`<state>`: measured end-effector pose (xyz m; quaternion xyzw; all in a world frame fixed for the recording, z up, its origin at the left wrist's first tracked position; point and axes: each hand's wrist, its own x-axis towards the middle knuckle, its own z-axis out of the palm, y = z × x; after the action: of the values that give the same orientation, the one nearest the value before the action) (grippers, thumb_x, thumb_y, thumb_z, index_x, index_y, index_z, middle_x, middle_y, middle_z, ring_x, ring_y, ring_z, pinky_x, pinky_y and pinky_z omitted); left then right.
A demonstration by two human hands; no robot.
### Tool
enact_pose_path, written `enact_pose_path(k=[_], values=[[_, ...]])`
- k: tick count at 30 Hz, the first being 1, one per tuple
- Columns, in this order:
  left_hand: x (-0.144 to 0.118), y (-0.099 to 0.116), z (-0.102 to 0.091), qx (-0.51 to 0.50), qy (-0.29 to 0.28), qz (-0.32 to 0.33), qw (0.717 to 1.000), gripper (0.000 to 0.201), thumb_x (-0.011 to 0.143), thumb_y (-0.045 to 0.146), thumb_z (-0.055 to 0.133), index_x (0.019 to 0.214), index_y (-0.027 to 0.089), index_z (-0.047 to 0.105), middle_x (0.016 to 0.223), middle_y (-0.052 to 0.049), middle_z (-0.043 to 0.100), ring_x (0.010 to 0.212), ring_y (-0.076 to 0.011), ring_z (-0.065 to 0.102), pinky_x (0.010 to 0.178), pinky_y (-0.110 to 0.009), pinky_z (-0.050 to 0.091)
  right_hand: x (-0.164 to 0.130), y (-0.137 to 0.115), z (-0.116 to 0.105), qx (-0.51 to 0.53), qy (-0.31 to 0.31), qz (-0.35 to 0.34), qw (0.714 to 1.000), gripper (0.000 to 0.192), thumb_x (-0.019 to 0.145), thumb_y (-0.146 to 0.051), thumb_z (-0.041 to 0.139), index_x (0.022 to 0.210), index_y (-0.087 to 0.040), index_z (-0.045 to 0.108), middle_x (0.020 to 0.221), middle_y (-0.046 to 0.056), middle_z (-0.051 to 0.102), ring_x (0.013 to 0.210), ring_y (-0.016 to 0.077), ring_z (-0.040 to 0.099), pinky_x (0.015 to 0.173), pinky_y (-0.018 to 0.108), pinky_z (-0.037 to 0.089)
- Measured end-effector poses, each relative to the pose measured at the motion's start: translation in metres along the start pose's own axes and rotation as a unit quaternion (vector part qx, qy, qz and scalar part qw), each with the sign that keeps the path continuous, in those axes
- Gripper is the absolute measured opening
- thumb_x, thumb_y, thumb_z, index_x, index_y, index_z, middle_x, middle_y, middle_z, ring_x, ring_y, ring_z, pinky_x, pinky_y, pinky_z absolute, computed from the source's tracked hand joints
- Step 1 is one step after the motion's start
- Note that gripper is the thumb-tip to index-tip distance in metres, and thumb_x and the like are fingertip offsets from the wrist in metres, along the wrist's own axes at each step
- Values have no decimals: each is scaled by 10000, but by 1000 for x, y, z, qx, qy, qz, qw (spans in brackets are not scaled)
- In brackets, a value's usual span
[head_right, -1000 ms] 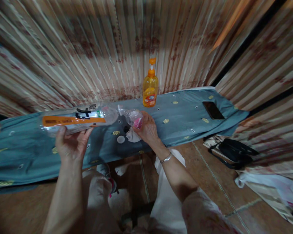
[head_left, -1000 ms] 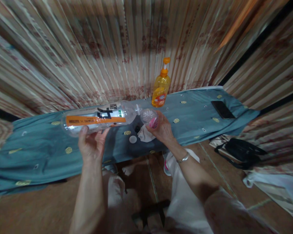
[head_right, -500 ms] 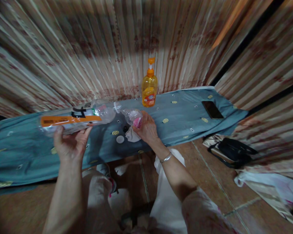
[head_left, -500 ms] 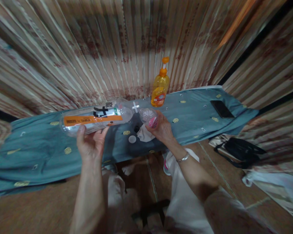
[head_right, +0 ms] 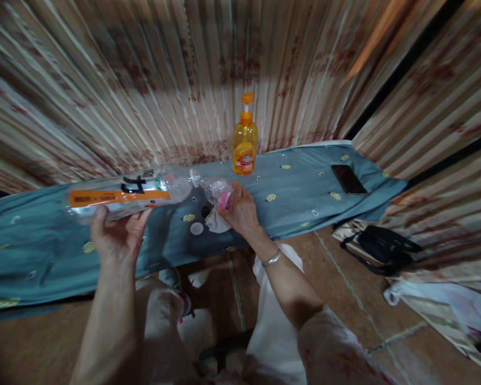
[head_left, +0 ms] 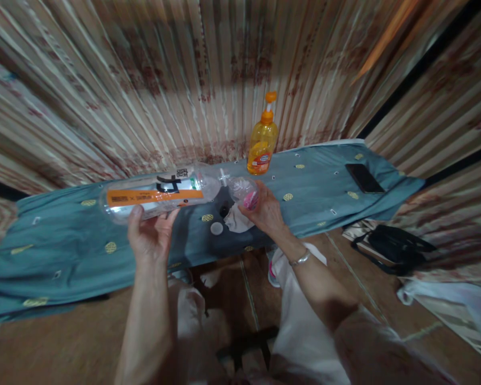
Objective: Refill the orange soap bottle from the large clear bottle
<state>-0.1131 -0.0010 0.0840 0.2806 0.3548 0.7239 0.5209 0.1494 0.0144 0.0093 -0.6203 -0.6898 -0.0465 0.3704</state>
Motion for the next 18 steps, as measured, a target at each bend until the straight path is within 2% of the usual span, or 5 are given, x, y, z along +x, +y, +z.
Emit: enact_pose_path(k=[8,11,14,18], values=[[0,0,0,9,-9,13,1000,271,648,414,813,862,297,695,1046,-48,766,1264,-325,627,959,-512,614,0,-1,2,1,2,7,1000,682,857,-414,688,1394,-104,406,1293,235,650,1192,357,648,1007,527,545],[-1,1,5,3,12,24,1000,307,608,416,834,856,281,712,1096,-54,760,1254,-336,627,914,-500,637,0,-1,1,5,1,12,1000,694,844,-405,709,1390,-104,406,1270,228,660,1180,356,653,994,531,552],[-2,1,6,7,10,30,999,310,608,423,834,868,292,727,1143,-49,752,1250,-343,625,907,-518,640,0,-1,0,11,-4,14,1000,726,816,-397,748,1388,-103,410,1269,230,661,1186,359,651,984,532,558],[0,3,-2,32,-10,32,999,254,656,445,808,843,302,712,1033,-48,762,1235,-321,640,951,-510,623,-1,-2,0,9,-9,14,1000,773,768,-363,801,1377,-80,417,1283,248,654,1202,368,642,996,537,553]])
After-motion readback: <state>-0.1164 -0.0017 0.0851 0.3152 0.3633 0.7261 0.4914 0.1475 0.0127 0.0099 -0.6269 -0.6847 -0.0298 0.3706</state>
